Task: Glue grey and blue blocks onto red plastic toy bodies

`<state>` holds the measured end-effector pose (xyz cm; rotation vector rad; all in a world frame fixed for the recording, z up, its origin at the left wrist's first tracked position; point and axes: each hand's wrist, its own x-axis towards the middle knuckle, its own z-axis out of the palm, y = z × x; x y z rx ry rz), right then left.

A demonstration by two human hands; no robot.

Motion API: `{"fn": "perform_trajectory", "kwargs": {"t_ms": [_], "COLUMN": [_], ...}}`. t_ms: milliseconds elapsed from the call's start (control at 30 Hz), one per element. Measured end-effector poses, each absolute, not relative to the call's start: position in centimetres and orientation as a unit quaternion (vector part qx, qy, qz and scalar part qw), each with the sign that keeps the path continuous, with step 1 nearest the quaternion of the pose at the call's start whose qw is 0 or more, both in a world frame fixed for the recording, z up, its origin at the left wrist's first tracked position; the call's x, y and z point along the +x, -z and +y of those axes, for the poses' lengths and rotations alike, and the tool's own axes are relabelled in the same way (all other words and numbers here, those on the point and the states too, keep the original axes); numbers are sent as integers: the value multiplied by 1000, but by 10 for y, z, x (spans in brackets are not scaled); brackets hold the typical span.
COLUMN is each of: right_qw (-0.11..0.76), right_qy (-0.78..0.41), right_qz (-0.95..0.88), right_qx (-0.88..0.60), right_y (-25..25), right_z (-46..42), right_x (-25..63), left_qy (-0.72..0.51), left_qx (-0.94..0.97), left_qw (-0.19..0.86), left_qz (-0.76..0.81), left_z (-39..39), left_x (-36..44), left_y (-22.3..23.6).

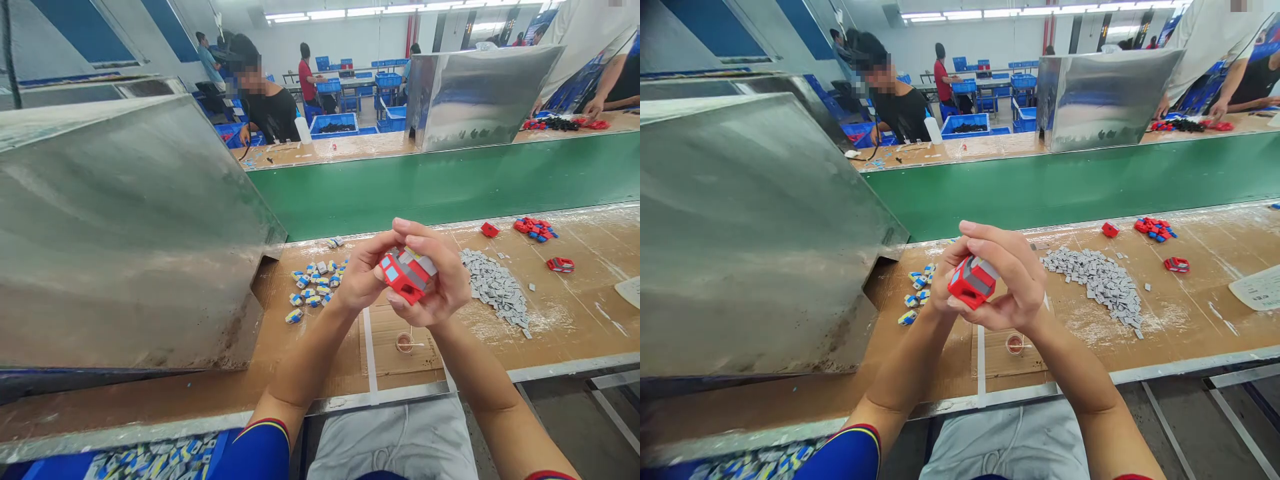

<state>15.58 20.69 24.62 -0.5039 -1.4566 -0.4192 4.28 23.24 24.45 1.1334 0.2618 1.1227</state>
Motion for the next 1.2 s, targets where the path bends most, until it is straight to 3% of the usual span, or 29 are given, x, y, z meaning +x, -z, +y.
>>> {"fn": "perform_trajectory", "kwargs": {"t_ms": [1067,1200], "right_qw": [709,703], "right_qy": [129,166], "right_qz": [-663,-654], "right_qx": [-201,-226], "right_y": [-238,-239], "right_z": [213,213], "right_x": [158,156], "left_qy": [-520,-518], "left_qx": [518,520], "left_qw": [667,667], "left_qz": [125,127], "left_z": [237,237], "left_x": [47,47], "left_y": [-235,-236]}}
